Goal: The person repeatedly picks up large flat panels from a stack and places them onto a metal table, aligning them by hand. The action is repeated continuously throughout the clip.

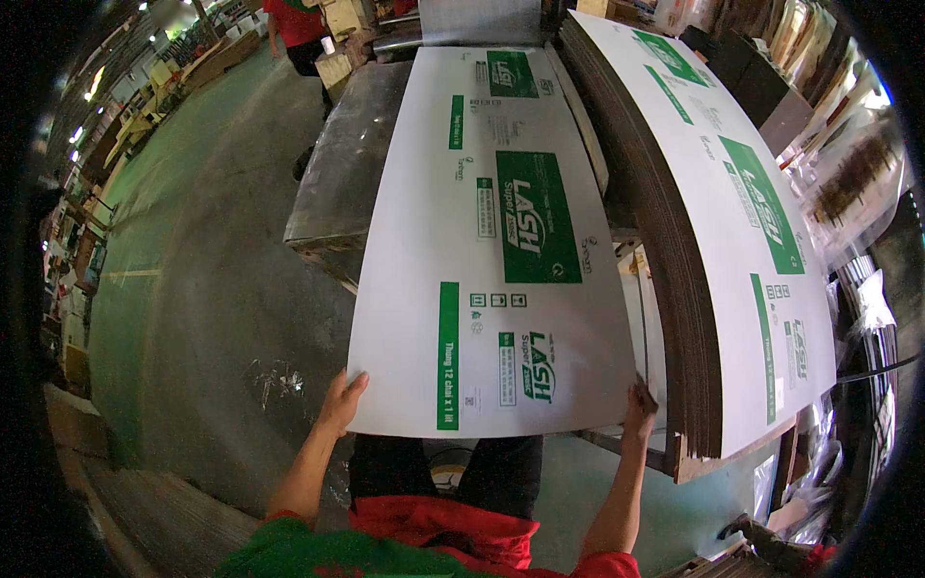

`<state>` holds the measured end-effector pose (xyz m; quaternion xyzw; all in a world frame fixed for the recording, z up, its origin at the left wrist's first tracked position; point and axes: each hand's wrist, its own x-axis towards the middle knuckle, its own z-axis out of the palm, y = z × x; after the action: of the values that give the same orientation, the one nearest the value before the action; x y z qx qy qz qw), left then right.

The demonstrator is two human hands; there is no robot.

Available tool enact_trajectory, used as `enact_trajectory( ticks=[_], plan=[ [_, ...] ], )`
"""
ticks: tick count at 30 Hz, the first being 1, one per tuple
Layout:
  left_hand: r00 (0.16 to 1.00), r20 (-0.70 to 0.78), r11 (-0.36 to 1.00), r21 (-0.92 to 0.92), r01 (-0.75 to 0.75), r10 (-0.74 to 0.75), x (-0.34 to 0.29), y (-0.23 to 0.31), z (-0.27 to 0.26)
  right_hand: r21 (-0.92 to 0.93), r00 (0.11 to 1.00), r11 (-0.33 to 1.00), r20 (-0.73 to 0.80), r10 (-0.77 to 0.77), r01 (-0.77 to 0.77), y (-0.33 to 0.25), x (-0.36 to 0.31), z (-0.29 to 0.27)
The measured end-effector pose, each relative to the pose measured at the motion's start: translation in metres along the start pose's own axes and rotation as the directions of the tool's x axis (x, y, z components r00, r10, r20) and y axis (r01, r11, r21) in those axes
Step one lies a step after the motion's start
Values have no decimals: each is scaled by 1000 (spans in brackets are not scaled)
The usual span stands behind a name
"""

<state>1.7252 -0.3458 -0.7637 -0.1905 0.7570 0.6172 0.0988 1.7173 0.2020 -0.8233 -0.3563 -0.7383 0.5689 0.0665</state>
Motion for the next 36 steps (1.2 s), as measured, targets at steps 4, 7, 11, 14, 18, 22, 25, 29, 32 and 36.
enact_trajectory(
  ticks=[4,7,11,14,18,22,25,29,32,36],
  plan=[
    [996,41,994,-83,-74,77,44,8,8,45,986,990,92,-136,132,-14,44,19],
    [998,61,994,-106,0,7,81,22,6,-8,985,987,75,-157,158,-31,70,42],
    [999,3,997,-66,-42,42,134,31,10,37,981,984,84,-176,173,-55,106,78],
    [1000,15,993,-118,-1,2,176,31,13,85,981,983,95,-168,160,-72,137,102],
    [1000,-22,995,-96,10,-12,239,33,10,-283,995,956,-38,-88,73,-101,154,134],
    [903,-429,999,35,-29,42,294,46,17,-604,755,583,49,-654,544,-133,83,147],
    [586,-700,892,442,-94,408,320,71,28,-414,673,550,257,-694,725,-169,-6,102],
    [330,-488,575,777,-257,808,328,105,65,-536,607,431,202,-769,726,-228,-39,-30],
    [266,-211,338,643,-687,941,286,109,126,-875,712,261,126,-691,408,-239,11,-121],
    [824,270,810,196,-553,498,141,97,252,-987,958,-28,158,-239,156,-195,62,-143]
  ],
)
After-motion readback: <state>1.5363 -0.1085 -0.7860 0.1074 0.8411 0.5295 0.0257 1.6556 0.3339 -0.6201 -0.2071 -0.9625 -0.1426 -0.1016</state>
